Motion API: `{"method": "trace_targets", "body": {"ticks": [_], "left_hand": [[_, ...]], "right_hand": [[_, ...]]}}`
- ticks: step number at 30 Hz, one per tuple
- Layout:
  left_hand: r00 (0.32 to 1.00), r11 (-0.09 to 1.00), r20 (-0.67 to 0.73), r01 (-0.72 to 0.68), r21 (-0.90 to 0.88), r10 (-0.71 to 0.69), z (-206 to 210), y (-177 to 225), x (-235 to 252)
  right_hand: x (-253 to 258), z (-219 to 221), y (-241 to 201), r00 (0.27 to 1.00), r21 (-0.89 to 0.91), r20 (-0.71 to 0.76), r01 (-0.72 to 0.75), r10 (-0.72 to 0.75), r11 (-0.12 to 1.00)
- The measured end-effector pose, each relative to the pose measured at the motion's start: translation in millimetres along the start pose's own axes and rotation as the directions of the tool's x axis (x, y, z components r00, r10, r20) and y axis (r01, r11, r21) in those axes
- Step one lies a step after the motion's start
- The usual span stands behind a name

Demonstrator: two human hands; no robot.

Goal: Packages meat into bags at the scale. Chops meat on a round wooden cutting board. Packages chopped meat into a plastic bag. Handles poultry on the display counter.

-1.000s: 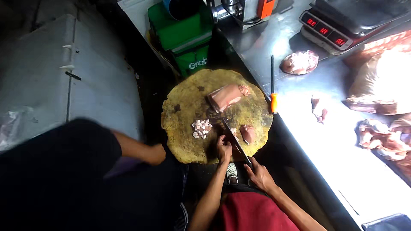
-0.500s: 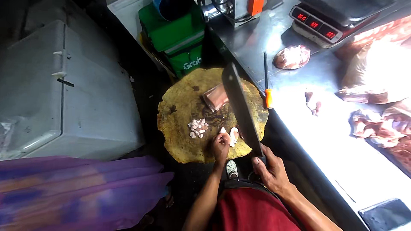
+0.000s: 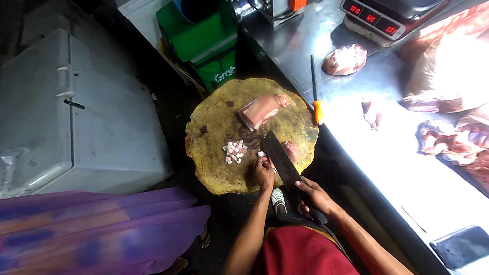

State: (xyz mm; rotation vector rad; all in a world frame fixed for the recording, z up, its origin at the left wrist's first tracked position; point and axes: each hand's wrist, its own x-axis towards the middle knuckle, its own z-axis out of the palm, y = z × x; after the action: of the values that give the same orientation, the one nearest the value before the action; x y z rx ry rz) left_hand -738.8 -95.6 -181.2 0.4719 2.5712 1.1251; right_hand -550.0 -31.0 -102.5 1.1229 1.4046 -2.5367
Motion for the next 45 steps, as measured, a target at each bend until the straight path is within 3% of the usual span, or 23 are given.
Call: {"method": "trace_targets", "body": {"ticks": [3, 5, 7, 11, 16, 18, 20, 22, 25, 27, 28, 29, 31, 32, 33, 35, 37, 39, 41, 42, 44, 45], "left_hand": [[0.996, 0.996, 0.062, -0.062, 0.059, 0.058, 17, 17, -9], [0.975, 0.957, 0.1, -0.213, 0.199, 0.197, 34, 20, -14], [0.94, 0.913, 0.143, -0.337, 0.23, 0.311, 42, 14, -8], [0.905, 0.923, 0.378, -0.3, 0.241, 0.195, -11, 25, 24], [0.769, 0.878, 0.586, -0.438, 0.193, 0.254, -66, -30, 37], [0.799, 0.876, 0.519, -0.448, 0.179, 0.303, -68, -51, 27], [0.874, 0.889, 0.349, -0.419, 0.185, 0.339, -59, -56, 19], [0.931, 0.911, 0.239, -0.332, 0.243, 0.276, -50, -49, 13], [0.967, 0.953, 0.188, -0.211, 0.216, 0.172, -41, -34, 5], [0.961, 0.957, 0.204, -0.226, 0.184, 0.188, -37, -28, 1], [0.955, 0.953, 0.224, -0.239, 0.185, 0.195, -36, -27, 0], [0.951, 0.955, 0.265, -0.219, 0.201, 0.162, -37, -28, 1], [0.953, 0.963, 0.263, -0.203, 0.177, 0.153, -37, -35, 1], [0.957, 0.966, 0.229, -0.216, 0.14, 0.18, -37, -41, -1], [0.959, 0.967, 0.188, -0.235, 0.1, 0.214, -37, -47, -2], [0.966, 0.971, 0.114, -0.237, 0.035, 0.232, -39, -52, -7], [0.973, 0.973, 0.071, -0.225, 0.056, 0.221, -39, -57, -13], [0.977, 0.97, 0.063, -0.212, 0.116, 0.206, -39, -59, -19], [0.97, 0.962, 0.041, -0.242, 0.126, 0.238, -39, -61, -19], [0.968, 0.963, 0.031, -0.25, 0.102, 0.248, -38, -61, -20], [0.961, 0.959, 0.007, -0.278, 0.063, 0.278, -35, -63, -20], [0.955, 0.954, 0.001, -0.295, 0.054, 0.295, -34, -66, -20]], "right_hand": [[-21, -15, -16, 0.982, -0.199, -0.056, 0.165, -0.179, 0.966], [-30, -21, -27, 0.963, -0.313, -0.095, 0.212, -0.252, 0.926], [-34, -25, -34, 0.949, -0.373, -0.119, 0.23, -0.293, 0.899], [-38, -28, -36, 0.927, -0.452, -0.101, 0.282, -0.362, 0.846], [-43, -16, -38, 0.88, -0.554, 0.042, 0.415, -0.473, 0.722], [-43, -7, -42, 0.83, -0.548, 0.12, 0.513, -0.545, 0.661], [-44, 2, -49, 0.758, -0.541, 0.181, 0.609, -0.627, 0.58], [-45, 10, -55, 0.658, -0.533, 0.223, 0.7, -0.719, 0.476], [-40, 17, -52, 0.497, -0.505, 0.267, 0.802, -0.826, 0.319], [-22, 10, -27, 0.468, -0.537, 0.262, 0.797, -0.844, 0.276], [-12, 2, -7, 0.52, -0.599, 0.245, 0.745, -0.818, 0.294], [-4, -7, 14, 0.644, -0.692, 0.209, 0.629, -0.736, 0.353], [11, -21, 38, 0.942, -0.845, 0.058, 0.222, -0.329, 0.487], [18, -25, 44, 0.984, -0.858, -0.008, 0.084, -0.177, 0.506], [20, -26, 46, 0.989, -0.859, -0.042, 0.036, -0.14, 0.511], [11, -22, 36, 0.976, -0.842, -0.041, 0.082, -0.215, 0.533], [-4, -13, 24, 0.922, -0.812, -0.001, 0.225, -0.387, 0.539], [-12, -5, 20, 0.823, -0.765, 0.055, 0.398, -0.565, 0.506], [-6, -4, 31, 0.782, -0.744, 0.088, 0.463, -0.617, 0.481], [0, -7, 40, 0.829, -0.771, 0.078, 0.402, -0.553, 0.494], [13, -13, 46, 0.979, -0.839, 0.005, 0.116, -0.206, 0.532], [18, -13, 44, 0.996, -0.846, -0.026, 0.025, -0.088, 0.533]]}}
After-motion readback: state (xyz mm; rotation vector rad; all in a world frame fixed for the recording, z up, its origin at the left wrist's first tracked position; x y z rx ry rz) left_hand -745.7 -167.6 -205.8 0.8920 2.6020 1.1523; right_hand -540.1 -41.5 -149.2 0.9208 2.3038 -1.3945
